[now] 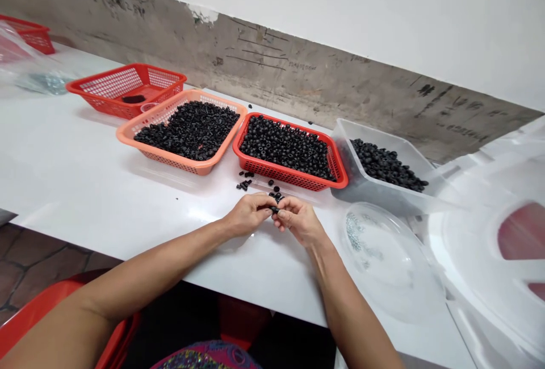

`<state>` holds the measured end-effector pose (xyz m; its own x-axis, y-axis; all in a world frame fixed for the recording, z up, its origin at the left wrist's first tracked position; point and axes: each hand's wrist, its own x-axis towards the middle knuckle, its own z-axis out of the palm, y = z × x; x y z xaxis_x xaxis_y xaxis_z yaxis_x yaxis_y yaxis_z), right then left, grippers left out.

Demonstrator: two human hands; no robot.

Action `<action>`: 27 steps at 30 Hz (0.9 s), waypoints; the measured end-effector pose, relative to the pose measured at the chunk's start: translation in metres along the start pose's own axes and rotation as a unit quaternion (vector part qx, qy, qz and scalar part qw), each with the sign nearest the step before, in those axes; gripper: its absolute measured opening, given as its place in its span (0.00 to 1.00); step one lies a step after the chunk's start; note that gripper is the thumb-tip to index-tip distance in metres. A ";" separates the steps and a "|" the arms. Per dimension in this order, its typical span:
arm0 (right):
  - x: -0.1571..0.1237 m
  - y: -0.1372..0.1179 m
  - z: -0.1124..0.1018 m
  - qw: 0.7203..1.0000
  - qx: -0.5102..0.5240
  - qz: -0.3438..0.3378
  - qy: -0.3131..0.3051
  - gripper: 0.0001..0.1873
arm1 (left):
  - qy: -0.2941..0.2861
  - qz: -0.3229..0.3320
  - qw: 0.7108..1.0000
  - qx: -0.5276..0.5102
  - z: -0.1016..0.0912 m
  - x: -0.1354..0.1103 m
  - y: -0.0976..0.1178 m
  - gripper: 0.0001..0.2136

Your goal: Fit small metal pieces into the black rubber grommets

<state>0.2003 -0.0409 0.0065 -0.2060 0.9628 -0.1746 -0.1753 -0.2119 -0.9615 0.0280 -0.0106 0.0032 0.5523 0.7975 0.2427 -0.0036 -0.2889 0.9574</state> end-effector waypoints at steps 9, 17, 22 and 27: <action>0.000 0.003 0.000 0.994 0.026 0.007 -0.108 0.25 | 0.020 0.029 0.999 -0.017 0.003 0.001 -0.009 0.06; -0.002 0.003 0.007 0.997 -0.014 -0.027 -0.078 0.20 | 0.008 -0.047 0.982 -0.181 0.010 0.001 -0.004 0.15; -0.004 0.007 0.013 0.991 -0.080 -0.065 -0.087 0.18 | -0.059 -0.041 0.992 -0.107 0.015 -0.002 -0.006 0.16; -0.002 0.014 0.014 0.989 -0.122 -0.065 -0.056 0.13 | -0.098 -0.032 0.991 -0.086 0.013 -0.002 -0.007 0.07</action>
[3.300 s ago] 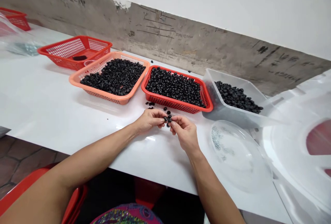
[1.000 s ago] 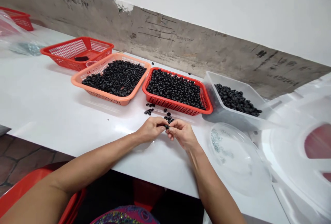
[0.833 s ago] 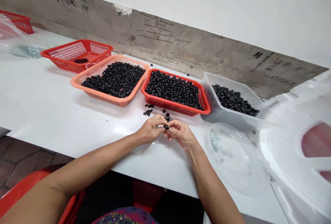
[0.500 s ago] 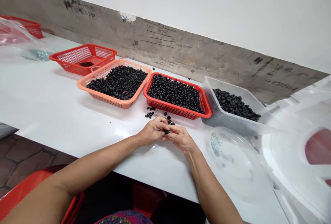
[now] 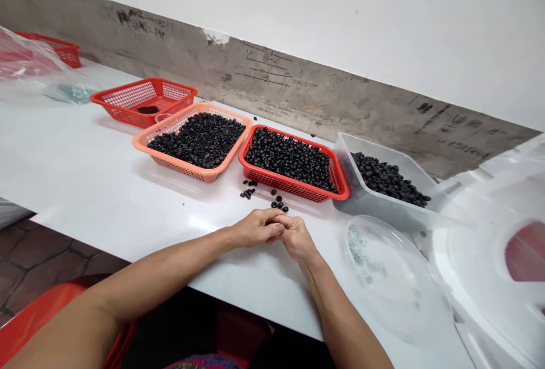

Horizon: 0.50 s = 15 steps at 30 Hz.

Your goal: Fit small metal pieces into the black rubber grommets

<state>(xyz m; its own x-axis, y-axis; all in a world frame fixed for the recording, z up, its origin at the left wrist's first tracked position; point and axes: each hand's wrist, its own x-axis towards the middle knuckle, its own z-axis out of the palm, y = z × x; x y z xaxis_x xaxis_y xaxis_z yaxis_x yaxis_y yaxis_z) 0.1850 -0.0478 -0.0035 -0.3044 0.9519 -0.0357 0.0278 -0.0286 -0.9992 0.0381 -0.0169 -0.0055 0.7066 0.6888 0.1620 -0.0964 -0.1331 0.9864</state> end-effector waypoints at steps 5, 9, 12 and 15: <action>0.001 -0.004 0.006 1.000 -0.011 -0.006 0.002 0.13 | 0.028 0.010 0.999 0.040 -0.004 0.001 -0.004 0.11; -0.003 -0.014 0.013 0.993 -0.047 -0.039 0.100 0.18 | 0.133 0.051 0.989 0.047 -0.011 0.003 -0.010 0.17; -0.008 -0.031 0.000 0.962 -0.105 -0.098 0.231 0.23 | 0.215 0.058 0.974 0.035 -0.018 0.007 -0.012 0.17; -0.013 -0.065 -0.044 0.865 -0.278 -0.214 0.359 0.21 | 0.262 0.037 0.963 0.045 -0.025 0.009 -0.013 0.17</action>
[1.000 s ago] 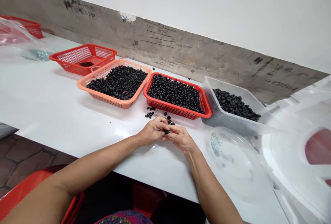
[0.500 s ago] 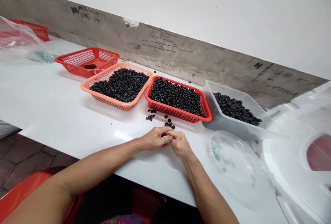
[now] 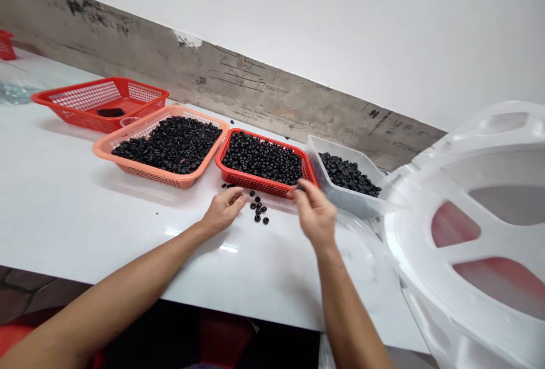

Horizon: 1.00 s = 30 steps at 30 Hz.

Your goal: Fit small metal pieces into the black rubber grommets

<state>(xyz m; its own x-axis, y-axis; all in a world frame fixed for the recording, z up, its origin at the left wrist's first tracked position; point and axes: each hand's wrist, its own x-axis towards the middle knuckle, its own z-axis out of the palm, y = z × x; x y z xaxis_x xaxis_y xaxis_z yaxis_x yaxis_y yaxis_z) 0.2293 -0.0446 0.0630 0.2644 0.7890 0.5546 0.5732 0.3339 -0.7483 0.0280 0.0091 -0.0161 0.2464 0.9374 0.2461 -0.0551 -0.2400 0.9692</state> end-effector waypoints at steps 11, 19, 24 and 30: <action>0.061 0.007 -0.037 0.942 -0.308 -0.098 0.090 0.23 | 0.112 0.061 0.983 0.129 -0.021 0.022 -0.004 0.10; -0.007 0.039 0.042 0.971 -0.208 -0.062 -0.102 0.12 | 0.145 0.058 0.976 0.153 -0.026 0.029 -0.016 0.07; -0.015 0.058 0.039 0.957 -0.229 -0.059 -0.166 0.11 | 0.114 0.080 0.973 0.186 -0.025 0.028 -0.017 0.06; -0.017 0.047 0.034 0.906 -0.308 -0.112 -0.268 0.11 | 0.089 0.078 0.973 0.199 -0.023 0.026 -0.018 0.06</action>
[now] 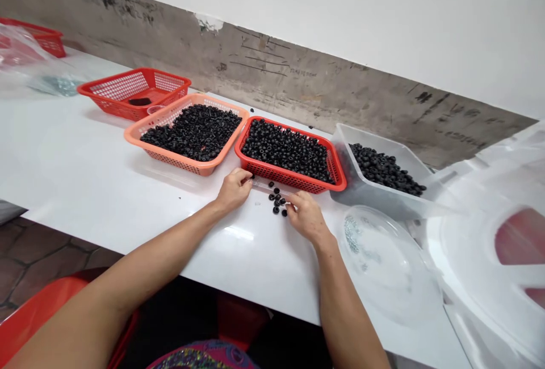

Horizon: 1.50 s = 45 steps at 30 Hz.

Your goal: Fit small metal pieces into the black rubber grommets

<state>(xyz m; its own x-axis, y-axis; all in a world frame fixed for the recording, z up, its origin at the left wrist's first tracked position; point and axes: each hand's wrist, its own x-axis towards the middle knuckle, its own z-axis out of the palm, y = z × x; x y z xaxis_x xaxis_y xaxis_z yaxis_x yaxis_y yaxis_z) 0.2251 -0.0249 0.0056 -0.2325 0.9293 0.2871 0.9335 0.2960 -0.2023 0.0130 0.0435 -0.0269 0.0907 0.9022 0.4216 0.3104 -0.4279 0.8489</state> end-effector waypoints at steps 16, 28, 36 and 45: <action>0.002 -0.001 -0.003 0.930 0.343 0.123 -0.054 0.06 | -0.131 0.082 0.987 0.032 -0.002 -0.005 0.011 0.08; 0.004 -0.018 -0.012 0.654 0.721 0.218 -0.071 0.16 | -0.286 0.152 0.923 0.210 0.001 -0.019 0.014 0.08; 0.005 -0.019 -0.006 0.613 0.748 0.241 -0.079 0.16 | -0.262 0.087 0.957 0.094 0.004 -0.016 0.013 0.07; 0.005 -0.033 0.010 0.655 0.708 0.255 -0.065 0.15 | -0.244 -0.148 0.911 -0.296 0.004 -0.013 0.027 0.11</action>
<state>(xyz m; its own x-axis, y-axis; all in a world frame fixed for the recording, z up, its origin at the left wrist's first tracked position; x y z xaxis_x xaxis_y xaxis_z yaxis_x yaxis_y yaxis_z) 0.1907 -0.0282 0.0047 -0.0958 0.9710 -0.2193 -0.2692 -0.2373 -0.9334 0.0234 0.0203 -0.0112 0.5413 0.8373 0.0771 -0.1630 0.0145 0.9865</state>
